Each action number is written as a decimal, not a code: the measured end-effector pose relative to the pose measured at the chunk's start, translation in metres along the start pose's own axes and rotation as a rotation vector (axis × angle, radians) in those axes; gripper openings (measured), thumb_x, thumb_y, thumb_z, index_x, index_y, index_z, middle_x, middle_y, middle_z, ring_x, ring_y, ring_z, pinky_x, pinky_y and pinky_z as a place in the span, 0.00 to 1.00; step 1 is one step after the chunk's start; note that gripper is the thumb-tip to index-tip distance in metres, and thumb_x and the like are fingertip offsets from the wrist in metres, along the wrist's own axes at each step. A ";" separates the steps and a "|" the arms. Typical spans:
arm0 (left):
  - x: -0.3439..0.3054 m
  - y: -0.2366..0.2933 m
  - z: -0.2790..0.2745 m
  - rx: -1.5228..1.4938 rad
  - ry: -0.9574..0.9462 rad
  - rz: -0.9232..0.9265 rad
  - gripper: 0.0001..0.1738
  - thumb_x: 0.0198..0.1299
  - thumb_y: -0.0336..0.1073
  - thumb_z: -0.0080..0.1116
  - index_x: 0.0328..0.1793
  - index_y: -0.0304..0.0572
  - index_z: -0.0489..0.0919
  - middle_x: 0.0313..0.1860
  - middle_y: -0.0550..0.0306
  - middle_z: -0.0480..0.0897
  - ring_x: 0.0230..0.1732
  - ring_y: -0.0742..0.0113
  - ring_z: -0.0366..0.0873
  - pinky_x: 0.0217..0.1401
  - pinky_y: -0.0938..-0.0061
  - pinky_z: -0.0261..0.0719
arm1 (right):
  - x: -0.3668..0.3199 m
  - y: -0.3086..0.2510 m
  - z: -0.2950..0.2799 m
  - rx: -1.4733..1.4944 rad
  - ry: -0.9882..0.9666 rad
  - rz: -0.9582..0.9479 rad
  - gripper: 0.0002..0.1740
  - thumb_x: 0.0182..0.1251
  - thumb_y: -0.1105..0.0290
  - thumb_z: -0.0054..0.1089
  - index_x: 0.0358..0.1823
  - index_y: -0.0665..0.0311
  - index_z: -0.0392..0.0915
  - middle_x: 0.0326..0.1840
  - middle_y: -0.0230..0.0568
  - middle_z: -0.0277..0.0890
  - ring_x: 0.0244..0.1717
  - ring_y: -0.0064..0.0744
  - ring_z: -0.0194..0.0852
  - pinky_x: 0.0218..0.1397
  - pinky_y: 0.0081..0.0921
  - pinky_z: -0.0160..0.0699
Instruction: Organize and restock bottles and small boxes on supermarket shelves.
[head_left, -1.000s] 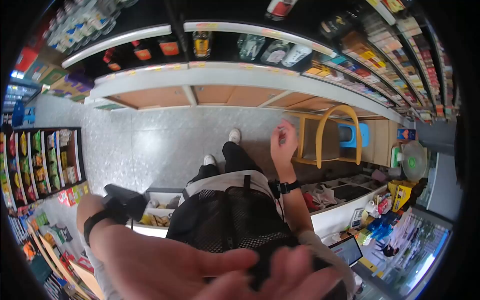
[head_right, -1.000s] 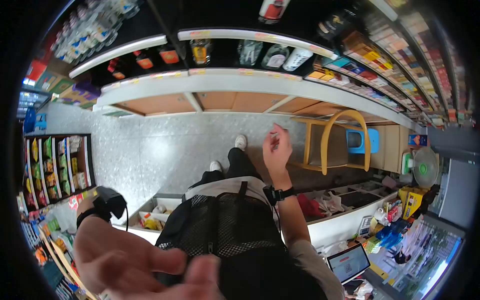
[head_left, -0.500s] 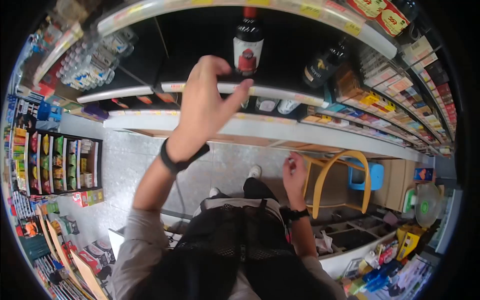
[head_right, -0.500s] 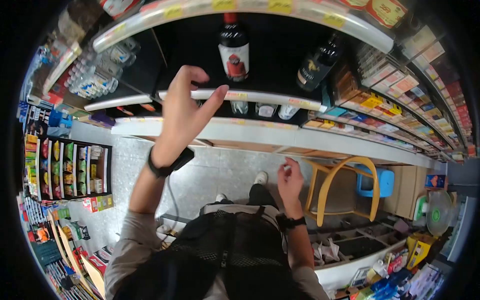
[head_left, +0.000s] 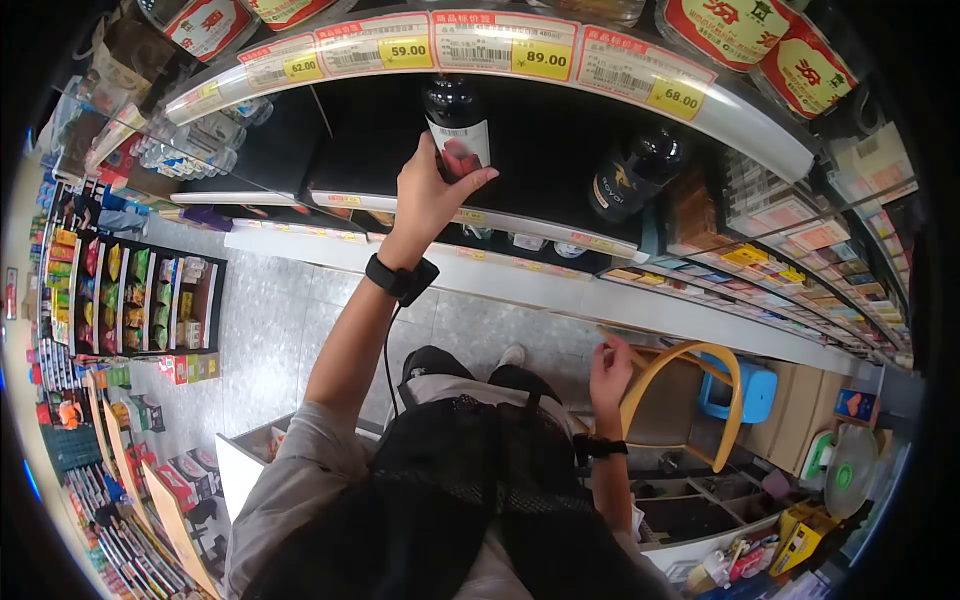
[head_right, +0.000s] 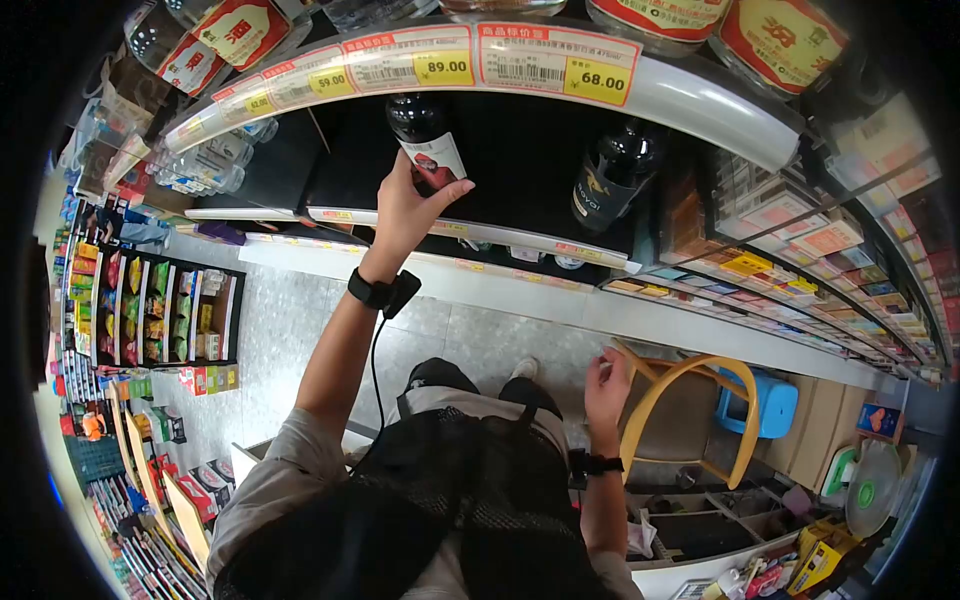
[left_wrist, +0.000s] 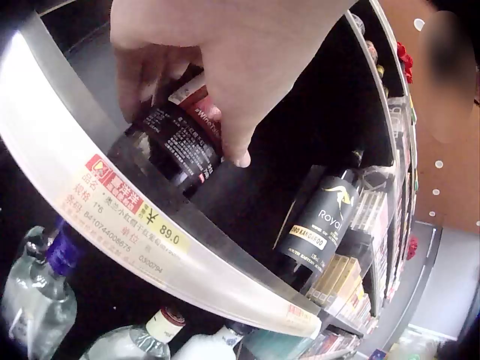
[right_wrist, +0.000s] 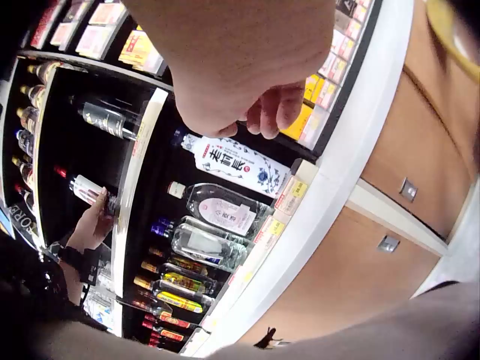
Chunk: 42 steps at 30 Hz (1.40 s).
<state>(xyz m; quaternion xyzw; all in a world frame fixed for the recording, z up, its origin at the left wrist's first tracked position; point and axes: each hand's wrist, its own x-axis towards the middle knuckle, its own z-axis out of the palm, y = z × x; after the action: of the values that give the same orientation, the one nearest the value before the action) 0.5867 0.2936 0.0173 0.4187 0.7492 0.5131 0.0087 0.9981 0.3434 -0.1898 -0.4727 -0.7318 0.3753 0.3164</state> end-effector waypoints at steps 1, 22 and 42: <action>0.001 -0.003 -0.001 0.019 -0.017 0.011 0.37 0.51 0.49 0.88 0.54 0.34 0.75 0.40 0.45 0.90 0.41 0.52 0.92 0.45 0.64 0.89 | -0.001 0.001 0.007 0.002 -0.020 -0.011 0.17 0.72 0.73 0.67 0.61 0.64 0.80 0.41 0.37 0.84 0.27 0.23 0.72 0.33 0.26 0.76; -0.347 -0.224 -0.190 0.310 -0.803 -0.731 0.24 0.79 0.54 0.54 0.48 0.39 0.87 0.38 0.41 0.90 0.42 0.38 0.89 0.47 0.50 0.83 | -0.082 0.018 0.071 -0.146 -0.851 0.567 0.19 0.78 0.54 0.59 0.58 0.58 0.84 0.43 0.45 0.88 0.47 0.39 0.88 0.50 0.36 0.84; -0.470 -0.338 -0.272 -0.663 -0.159 -1.428 0.19 0.77 0.53 0.65 0.43 0.46 0.89 0.35 0.68 0.89 0.31 0.77 0.84 0.36 0.77 0.82 | -0.148 -0.020 0.148 -0.195 -0.602 0.644 0.31 0.85 0.48 0.52 0.61 0.75 0.82 0.52 0.52 0.86 0.54 0.33 0.80 0.59 0.37 0.79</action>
<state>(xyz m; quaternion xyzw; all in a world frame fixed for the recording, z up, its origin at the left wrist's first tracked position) 0.5631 -0.2541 -0.3121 -0.1525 0.6420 0.5482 0.5138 0.9201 0.1637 -0.2657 -0.5738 -0.6386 0.5048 -0.0895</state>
